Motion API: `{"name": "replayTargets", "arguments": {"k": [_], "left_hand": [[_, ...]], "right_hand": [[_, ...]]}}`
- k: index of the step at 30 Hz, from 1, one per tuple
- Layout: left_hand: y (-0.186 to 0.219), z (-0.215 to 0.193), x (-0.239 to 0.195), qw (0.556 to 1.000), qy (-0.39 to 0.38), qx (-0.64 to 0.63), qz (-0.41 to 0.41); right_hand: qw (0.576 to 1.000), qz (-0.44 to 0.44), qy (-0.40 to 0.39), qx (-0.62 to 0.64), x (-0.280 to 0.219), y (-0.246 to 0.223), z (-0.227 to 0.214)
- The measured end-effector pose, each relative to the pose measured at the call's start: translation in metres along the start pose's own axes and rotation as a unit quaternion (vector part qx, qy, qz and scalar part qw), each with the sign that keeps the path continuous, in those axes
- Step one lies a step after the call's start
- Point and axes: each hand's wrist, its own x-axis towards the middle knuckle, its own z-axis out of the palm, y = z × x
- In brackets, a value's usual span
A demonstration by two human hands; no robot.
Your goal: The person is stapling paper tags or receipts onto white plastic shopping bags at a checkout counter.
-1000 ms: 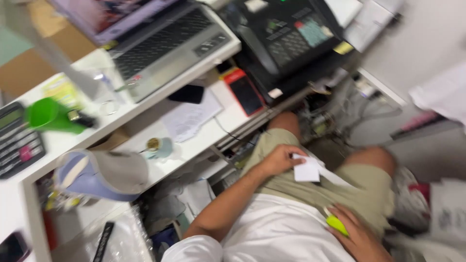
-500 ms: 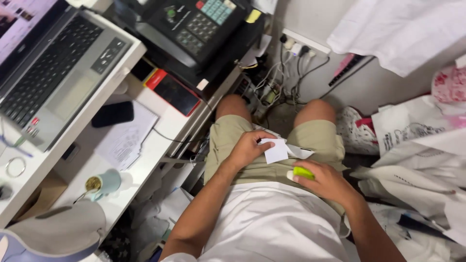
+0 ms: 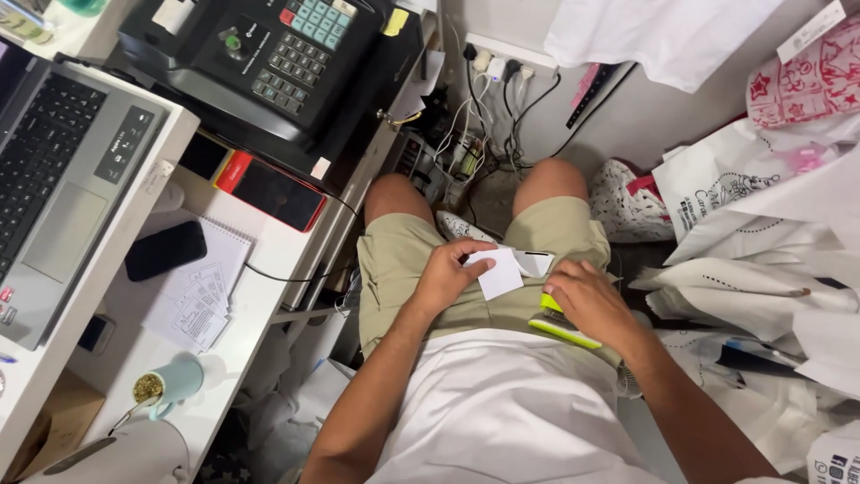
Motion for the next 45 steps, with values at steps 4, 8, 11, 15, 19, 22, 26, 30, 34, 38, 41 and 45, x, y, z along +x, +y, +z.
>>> {"name": "replayTargets", "arguments": {"k": [4,8,11,15,19,22,26,30,34,38,41,45], "left_hand": [[0.003,0.004,-0.001,1.0,0.0,0.01,0.015],[0.005,0.006,-0.002,1.0,-0.001,0.019,0.011],[0.003,0.006,0.001,1.0,0.006,0.004,0.004],[0.01,-0.003,0.003,0.997,0.007,-0.072,-0.031],[0.027,-0.012,0.0,0.992,-0.008,-0.122,-0.04],[0.027,-0.02,-0.002,0.989,-0.022,-0.137,-0.05],[0.033,-0.028,0.001,0.984,0.022,-0.166,-0.057],[-0.006,-0.032,0.004,0.985,0.06,-0.153,-0.045],[-0.013,-0.028,0.009,0.985,0.064,-0.156,-0.034],[-0.013,-0.024,0.014,0.988,0.036,-0.149,-0.025],[0.003,-0.021,0.013,0.991,0.006,-0.135,-0.023],[0.041,-0.017,-0.004,0.992,-0.034,-0.12,-0.024]], "right_hand": [[0.999,0.009,0.033,0.002,-0.002,-0.022,-0.021],[0.987,0.038,0.123,0.091,0.005,-0.06,-0.039],[0.974,0.036,0.123,0.187,0.02,-0.089,-0.039],[0.973,0.003,0.12,0.198,0.057,-0.088,-0.026],[0.925,-0.05,0.122,0.357,0.071,-0.078,-0.02],[0.878,-0.049,0.148,0.453,0.077,-0.071,-0.009],[0.828,-0.087,0.199,0.517,0.079,-0.032,-0.002],[0.815,-0.109,0.271,0.5,0.068,-0.034,0.003],[0.785,-0.176,0.236,0.545,0.066,-0.047,-0.006],[0.761,-0.093,0.241,0.595,0.079,-0.05,0.004],[0.656,-0.226,0.142,0.706,0.082,-0.077,-0.011],[0.658,-0.297,0.075,0.688,0.081,-0.109,-0.018]]}}
